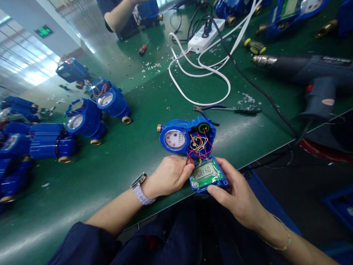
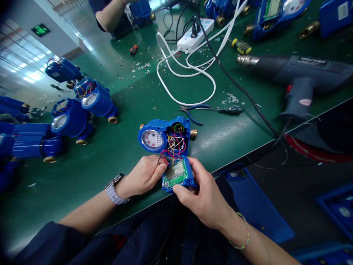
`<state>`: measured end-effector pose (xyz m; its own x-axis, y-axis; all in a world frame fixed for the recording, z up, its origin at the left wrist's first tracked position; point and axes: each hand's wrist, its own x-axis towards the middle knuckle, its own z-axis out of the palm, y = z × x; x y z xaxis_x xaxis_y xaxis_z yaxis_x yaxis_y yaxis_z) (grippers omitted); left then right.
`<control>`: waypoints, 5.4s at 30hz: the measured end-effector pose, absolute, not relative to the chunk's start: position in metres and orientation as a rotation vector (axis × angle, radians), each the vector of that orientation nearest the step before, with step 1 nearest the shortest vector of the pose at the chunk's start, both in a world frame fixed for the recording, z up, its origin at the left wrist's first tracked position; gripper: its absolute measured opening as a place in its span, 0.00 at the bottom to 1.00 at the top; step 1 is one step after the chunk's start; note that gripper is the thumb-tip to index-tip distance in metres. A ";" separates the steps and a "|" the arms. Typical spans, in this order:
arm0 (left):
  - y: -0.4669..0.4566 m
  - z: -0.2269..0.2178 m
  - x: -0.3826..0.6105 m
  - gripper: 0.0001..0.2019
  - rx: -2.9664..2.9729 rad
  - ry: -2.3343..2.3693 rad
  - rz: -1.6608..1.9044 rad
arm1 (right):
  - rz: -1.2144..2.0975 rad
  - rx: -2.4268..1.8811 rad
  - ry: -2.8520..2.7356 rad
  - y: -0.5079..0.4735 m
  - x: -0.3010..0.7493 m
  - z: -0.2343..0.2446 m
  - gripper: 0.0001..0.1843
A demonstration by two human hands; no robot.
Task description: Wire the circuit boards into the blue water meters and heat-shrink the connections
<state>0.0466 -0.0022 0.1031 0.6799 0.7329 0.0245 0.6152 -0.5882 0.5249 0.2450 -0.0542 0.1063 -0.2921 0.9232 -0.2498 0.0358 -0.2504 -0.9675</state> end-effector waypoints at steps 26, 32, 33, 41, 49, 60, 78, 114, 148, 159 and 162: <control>0.036 0.126 0.043 0.22 2.186 0.571 -0.280 | 1.677 -1.252 -1.487 -0.041 0.260 0.102 0.22; 0.037 0.130 0.047 0.20 2.346 0.514 -0.280 | 1.705 -1.274 -1.534 -0.033 0.264 0.102 0.29; 0.038 0.130 0.047 0.20 2.350 0.505 -0.269 | 1.706 -1.275 -1.542 -0.032 0.265 0.103 0.30; 0.047 0.127 0.045 0.18 2.109 0.387 -0.277 | 1.734 -1.197 -1.550 -0.027 0.269 0.100 0.27; 0.051 0.121 0.044 0.17 1.761 0.428 -0.314 | 1.741 -1.188 -1.574 -0.023 0.270 0.098 0.26; 0.039 0.127 0.047 0.21 1.997 0.710 -0.329 | 1.625 -1.322 -1.732 -0.025 0.267 0.106 0.25; 0.045 0.130 0.046 0.17 1.733 0.559 -0.307 | 1.785 -1.007 -1.373 -0.027 0.280 0.079 0.28; 0.011 0.121 0.025 0.16 1.882 0.809 0.152 | 1.448 -1.088 -1.483 -0.047 0.260 0.072 0.26; -0.023 0.075 0.018 0.23 1.165 0.773 0.567 | 1.591 -1.086 -1.116 -0.057 0.228 0.079 0.25; -0.023 0.079 0.018 0.25 1.152 0.750 0.596 | 1.636 -1.075 -0.965 -0.060 0.221 0.079 0.31; -0.022 0.079 0.018 0.26 1.140 0.763 0.587 | 1.645 -1.095 -0.959 -0.061 0.221 0.078 0.31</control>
